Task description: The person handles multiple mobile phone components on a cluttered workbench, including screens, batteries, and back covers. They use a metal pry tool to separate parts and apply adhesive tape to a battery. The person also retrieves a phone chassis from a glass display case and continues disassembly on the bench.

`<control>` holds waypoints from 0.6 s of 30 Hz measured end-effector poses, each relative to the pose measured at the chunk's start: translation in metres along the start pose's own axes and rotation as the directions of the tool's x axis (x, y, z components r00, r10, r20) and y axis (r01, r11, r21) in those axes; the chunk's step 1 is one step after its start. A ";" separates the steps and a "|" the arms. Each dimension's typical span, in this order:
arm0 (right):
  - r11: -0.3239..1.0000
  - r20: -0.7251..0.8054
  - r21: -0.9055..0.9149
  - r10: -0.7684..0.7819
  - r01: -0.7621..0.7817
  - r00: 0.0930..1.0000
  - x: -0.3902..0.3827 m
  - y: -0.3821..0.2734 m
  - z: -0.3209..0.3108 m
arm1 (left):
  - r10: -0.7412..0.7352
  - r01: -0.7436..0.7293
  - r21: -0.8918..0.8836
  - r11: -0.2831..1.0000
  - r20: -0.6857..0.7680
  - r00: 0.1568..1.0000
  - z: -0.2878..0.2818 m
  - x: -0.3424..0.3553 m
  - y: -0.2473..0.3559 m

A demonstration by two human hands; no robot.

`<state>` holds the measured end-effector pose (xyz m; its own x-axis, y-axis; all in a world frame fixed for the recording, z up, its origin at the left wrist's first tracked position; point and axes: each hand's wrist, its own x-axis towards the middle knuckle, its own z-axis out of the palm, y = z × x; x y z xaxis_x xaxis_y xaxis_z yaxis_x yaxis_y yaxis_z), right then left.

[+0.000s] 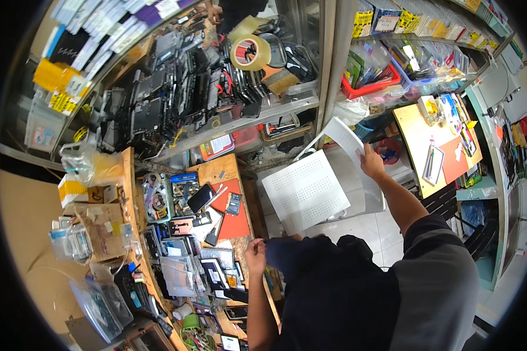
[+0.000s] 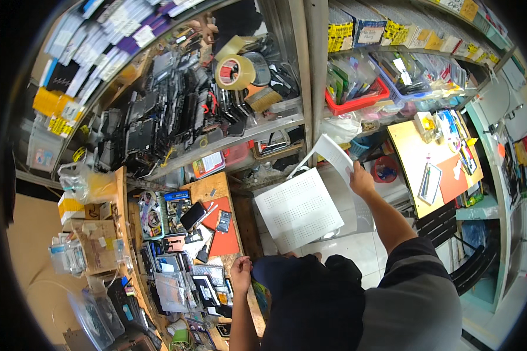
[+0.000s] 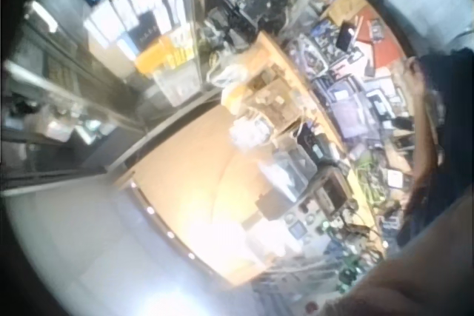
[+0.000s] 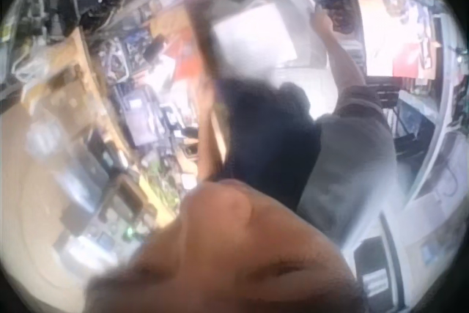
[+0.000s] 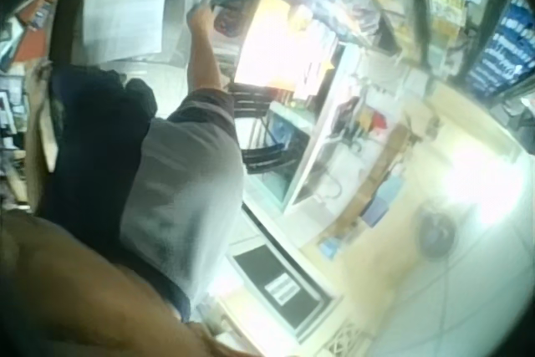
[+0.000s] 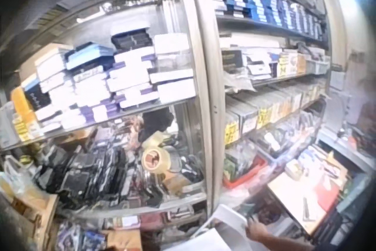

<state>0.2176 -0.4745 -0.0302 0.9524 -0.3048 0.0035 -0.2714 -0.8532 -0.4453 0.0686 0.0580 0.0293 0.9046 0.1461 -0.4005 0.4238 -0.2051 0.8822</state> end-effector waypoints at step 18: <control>0.989 -0.149 0.138 -0.024 0.045 0.988 -0.017 0.005 0.004 | -0.497 0.488 0.092 0.868 0.130 0.858 0.008 -0.139 -0.118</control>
<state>0.2006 -0.4718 -0.0359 0.9272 -0.3441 0.1479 -0.2068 -0.7996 -0.5638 -0.1070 0.0538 -0.0215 0.5716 0.1015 -0.8142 0.8139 -0.1958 0.5470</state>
